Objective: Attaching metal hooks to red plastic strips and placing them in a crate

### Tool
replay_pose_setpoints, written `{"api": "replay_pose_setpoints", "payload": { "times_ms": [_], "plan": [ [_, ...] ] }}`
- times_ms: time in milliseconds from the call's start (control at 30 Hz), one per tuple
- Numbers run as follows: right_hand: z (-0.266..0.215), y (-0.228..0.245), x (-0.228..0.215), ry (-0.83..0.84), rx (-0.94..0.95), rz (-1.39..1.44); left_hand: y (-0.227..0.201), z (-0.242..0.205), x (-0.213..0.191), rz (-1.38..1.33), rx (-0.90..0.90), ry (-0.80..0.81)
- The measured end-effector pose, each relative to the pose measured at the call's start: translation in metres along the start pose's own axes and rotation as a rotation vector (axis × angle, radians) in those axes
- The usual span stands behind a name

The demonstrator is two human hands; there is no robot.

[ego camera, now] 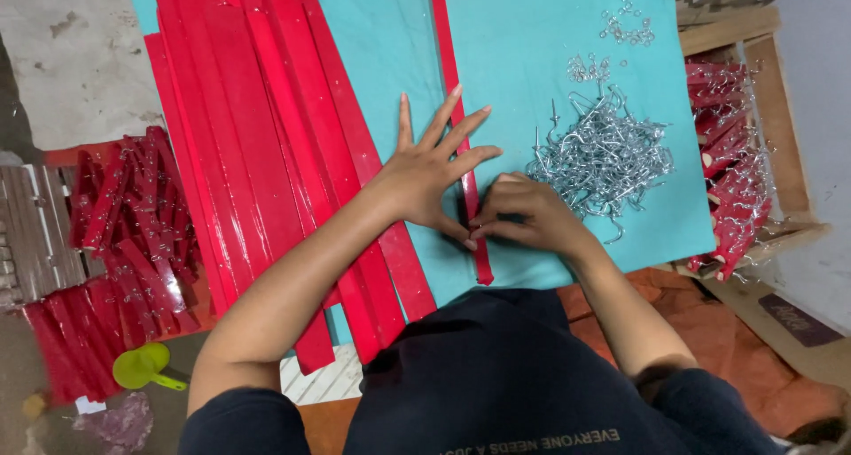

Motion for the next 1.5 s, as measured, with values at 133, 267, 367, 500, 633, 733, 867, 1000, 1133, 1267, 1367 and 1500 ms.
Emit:
{"api": "replay_pose_setpoints", "payload": {
  "times_ms": [133,267,367,500,633,733,867,1000,1133,1267,1367,1500],
  "plan": [
    [-0.017,-0.025,0.02,-0.152,-0.046,0.003,-0.001,0.0,0.0,0.011,0.001,-0.009],
    [-0.041,-0.045,0.048,-0.443,-0.056,-0.082,0.0,-0.001,-0.001,0.024,-0.003,-0.004],
    [-0.03,-0.021,0.032,-0.315,0.059,0.021,0.001,0.0,0.002,0.048,-0.014,0.01],
    [-0.006,0.005,0.003,-0.077,0.105,0.148,-0.001,0.0,-0.002,0.014,-0.009,0.021],
    [0.009,0.004,-0.012,0.077,0.044,0.153,-0.002,0.0,-0.004,0.002,0.002,0.005],
    [0.01,-0.002,-0.01,0.084,0.046,0.133,-0.001,0.001,-0.002,-0.003,0.0,0.007],
    [-0.012,-0.033,0.008,-0.059,0.01,0.017,0.002,-0.001,0.001,0.011,-0.014,0.011],
    [-0.042,-0.048,0.05,-0.381,-0.017,-0.176,0.0,-0.001,-0.002,0.017,-0.013,0.001],
    [-0.035,-0.02,0.041,-0.436,0.042,-0.157,0.0,0.001,0.003,0.025,-0.005,-0.002],
    [-0.013,0.001,0.003,-0.075,0.048,0.039,0.0,0.001,0.0,0.017,-0.006,0.021],
    [0.007,0.005,-0.014,0.099,0.044,0.099,-0.001,0.001,-0.003,0.002,0.001,0.02],
    [0.019,0.0,-0.019,0.175,0.025,0.11,-0.001,0.001,-0.001,0.014,-0.003,0.014]
  ]
}}
Point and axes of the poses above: each hand's wrist, its own z-axis towards the middle knuckle, its own x-axis out of the palm, y = z × x, the point moved 1 cm from there along z, towards the middle knuckle, and after that the axes turned 12 degrees about z, right-handed, at the moved point
